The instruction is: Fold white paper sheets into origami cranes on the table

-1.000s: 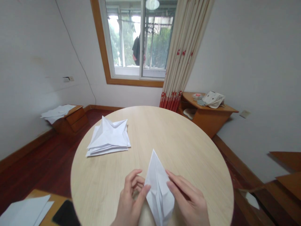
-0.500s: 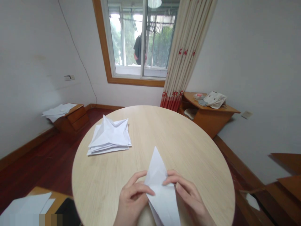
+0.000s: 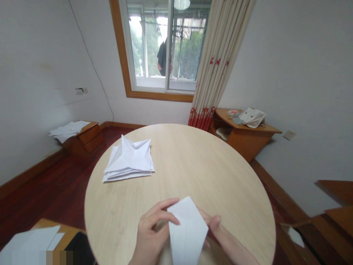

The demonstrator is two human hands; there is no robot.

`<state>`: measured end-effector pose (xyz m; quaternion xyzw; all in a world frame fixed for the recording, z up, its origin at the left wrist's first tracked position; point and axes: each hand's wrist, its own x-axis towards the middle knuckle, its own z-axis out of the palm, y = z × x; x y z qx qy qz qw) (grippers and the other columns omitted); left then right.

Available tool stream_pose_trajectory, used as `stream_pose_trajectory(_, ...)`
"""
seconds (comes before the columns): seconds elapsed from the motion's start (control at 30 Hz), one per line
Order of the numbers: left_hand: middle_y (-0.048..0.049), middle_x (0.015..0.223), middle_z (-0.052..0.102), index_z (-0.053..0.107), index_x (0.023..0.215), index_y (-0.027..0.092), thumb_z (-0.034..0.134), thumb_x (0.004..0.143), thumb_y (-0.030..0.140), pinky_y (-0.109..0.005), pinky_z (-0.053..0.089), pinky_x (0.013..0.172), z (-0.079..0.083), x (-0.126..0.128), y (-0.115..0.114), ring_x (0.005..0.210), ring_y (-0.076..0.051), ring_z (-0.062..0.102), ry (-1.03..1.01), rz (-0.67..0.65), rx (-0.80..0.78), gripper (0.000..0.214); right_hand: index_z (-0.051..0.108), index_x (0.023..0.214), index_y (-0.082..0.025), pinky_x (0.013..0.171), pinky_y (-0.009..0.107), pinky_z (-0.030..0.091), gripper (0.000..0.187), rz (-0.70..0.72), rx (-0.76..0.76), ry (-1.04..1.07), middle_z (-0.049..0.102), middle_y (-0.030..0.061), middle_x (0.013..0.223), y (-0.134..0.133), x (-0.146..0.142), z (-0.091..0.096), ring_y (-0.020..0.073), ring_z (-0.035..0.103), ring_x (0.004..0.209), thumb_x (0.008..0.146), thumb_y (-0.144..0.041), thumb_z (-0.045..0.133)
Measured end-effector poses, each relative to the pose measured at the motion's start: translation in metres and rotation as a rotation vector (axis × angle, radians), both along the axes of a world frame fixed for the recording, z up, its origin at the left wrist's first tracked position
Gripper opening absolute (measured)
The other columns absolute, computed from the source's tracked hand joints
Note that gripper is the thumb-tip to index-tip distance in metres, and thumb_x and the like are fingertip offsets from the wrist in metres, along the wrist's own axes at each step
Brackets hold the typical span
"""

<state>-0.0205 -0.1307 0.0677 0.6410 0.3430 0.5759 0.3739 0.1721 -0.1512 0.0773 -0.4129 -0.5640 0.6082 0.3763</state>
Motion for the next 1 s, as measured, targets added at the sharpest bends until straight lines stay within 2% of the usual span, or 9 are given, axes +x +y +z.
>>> stream_pose_trajectory(0.1, -0.0073, 0.105, 0.073, 0.071, 0.073, 0.021, 0.066, 0.073, 0.007, -0.025, 0.059, 0.075, -0.005, 0.007, -0.002, 0.094, -0.022, 0.071, -0.029, 0.076, -0.050, 0.014, 0.066, 0.108, -0.021, 0.088, 0.041, 0.046, 0.065, 0.033, 0.043, 0.011, 0.062, 0.0087, 0.101, -0.002, -0.003, 0.001, 0.0267, 0.059, 0.092, 0.071, -0.075, 0.059)
stream_pose_trajectory(0.17, -0.0054, 0.097, 0.075, 0.069, 0.079, 0.021, 0.064, 0.076, 0.008, -0.027, 0.059, 0.077, -0.009, 0.011, -0.003, 0.092, -0.021, 0.071, 0.024, 0.127, 0.016, 0.015, 0.058, 0.121, -0.022, 0.094, 0.043, 0.044, 0.073, 0.037, -0.006, 0.072, 0.059, 0.0106, 0.116, -0.004, -0.008, -0.001, 0.0299, 0.058, 0.104, 0.064, -0.064, 0.074)
stream_pose_trajectory(0.3, -0.0042, 0.100, 0.074, 0.066, 0.097, 0.021, 0.055, 0.085, 0.007, -0.034, 0.048, 0.100, -0.015, 0.014, -0.002, 0.113, -0.021, 0.062, 0.248, 0.310, 0.339, 0.021, 0.033, 0.140, -0.023, 0.098, 0.042, 0.045, 0.075, -0.203, -0.004, 0.010, 0.050, 0.0140, 0.132, -0.007, -0.024, -0.017, 0.0277, 0.055, 0.116, 0.079, -0.053, 0.063)
stream_pose_trajectory(0.4, -0.0054, 0.104, 0.073, 0.061, 0.108, 0.018, 0.052, 0.086, 0.003, -0.027, 0.048, 0.099, -0.018, 0.014, -0.001, 0.112, -0.018, 0.063, 0.383, 0.357, 0.496, 0.028, 0.022, 0.145, -0.025, 0.102, 0.042, 0.043, 0.068, -0.456, 0.188, -0.269, 0.042, 0.0133, 0.142, -0.009, -0.039, -0.029, 0.0260, 0.049, 0.126, 0.086, -0.039, 0.052)
stream_pose_trajectory(0.5, -0.0051, 0.106, 0.073, 0.061, 0.110, 0.019, 0.049, 0.087, 0.002, -0.024, 0.049, 0.095, -0.021, 0.013, -0.002, 0.106, -0.018, 0.067, 0.466, 0.379, 0.502, 0.032, 0.028, 0.143, -0.023, 0.101, 0.043, 0.046, 0.059, -0.555, 0.453, -0.540, 0.046, 0.0138, 0.141, -0.010, -0.048, -0.030, 0.0266, 0.049, 0.127, 0.087, -0.028, 0.046)
stream_pose_trajectory(0.6, -0.0042, 0.107, 0.073, 0.062, 0.112, 0.022, 0.047, 0.090, 0.009, -0.024, 0.053, 0.086, -0.021, 0.008, -0.005, 0.095, -0.018, 0.070, 0.452, 0.326, 0.290, 0.030, 0.039, 0.138, -0.020, 0.088, 0.041, 0.054, 0.051, -0.558, 0.584, -0.729, 0.061, 0.0141, 0.126, -0.007, -0.039, -0.019, 0.0273, 0.062, 0.112, 0.088, -0.029, 0.045)
stream_pose_trajectory(0.73, -0.0043, 0.091, 0.073, 0.066, 0.100, 0.021, 0.049, 0.093, 0.031, -0.024, 0.053, 0.065, -0.016, 0.003, -0.002, 0.075, -0.019, 0.069, 0.186, 0.130, -0.254, 0.021, 0.065, 0.109, -0.023, 0.069, 0.037, 0.056, 0.031, -0.474, 0.514, -0.942, 0.075, 0.0087, 0.096, 0.004, -0.004, 0.004, 0.0275, 0.072, 0.082, 0.090, -0.039, 0.046)
stream_pose_trajectory(0.87, -0.0034, 0.079, 0.070, 0.061, 0.095, 0.017, 0.068, 0.079, 0.048, -0.023, 0.049, 0.058, -0.022, 0.003, 0.014, 0.060, -0.016, 0.063, -0.227, -0.129, -0.600, 0.036, 0.069, 0.099, -0.022, 0.059, 0.026, 0.048, 0.023, -0.191, 0.444, -0.911, 0.074, 0.0040, 0.080, 0.022, 0.023, 0.026, 0.0194, 0.068, 0.068, 0.089, -0.034, 0.053)
stream_pose_trajectory(1.0, -0.0054, 0.079, 0.069, 0.056, 0.103, 0.015, 0.076, 0.070, 0.048, -0.025, 0.049, 0.059, -0.039, -0.001, 0.030, 0.062, -0.017, 0.065, -0.366, -0.293, -0.750, 0.050, 0.071, 0.095, -0.020, 0.052, 0.021, 0.038, 0.032, -0.017, 0.366, -0.898, 0.063, -0.0019, 0.065, 0.042, 0.032, 0.024, 0.0138, 0.056, 0.058, 0.068, -0.037, 0.078)
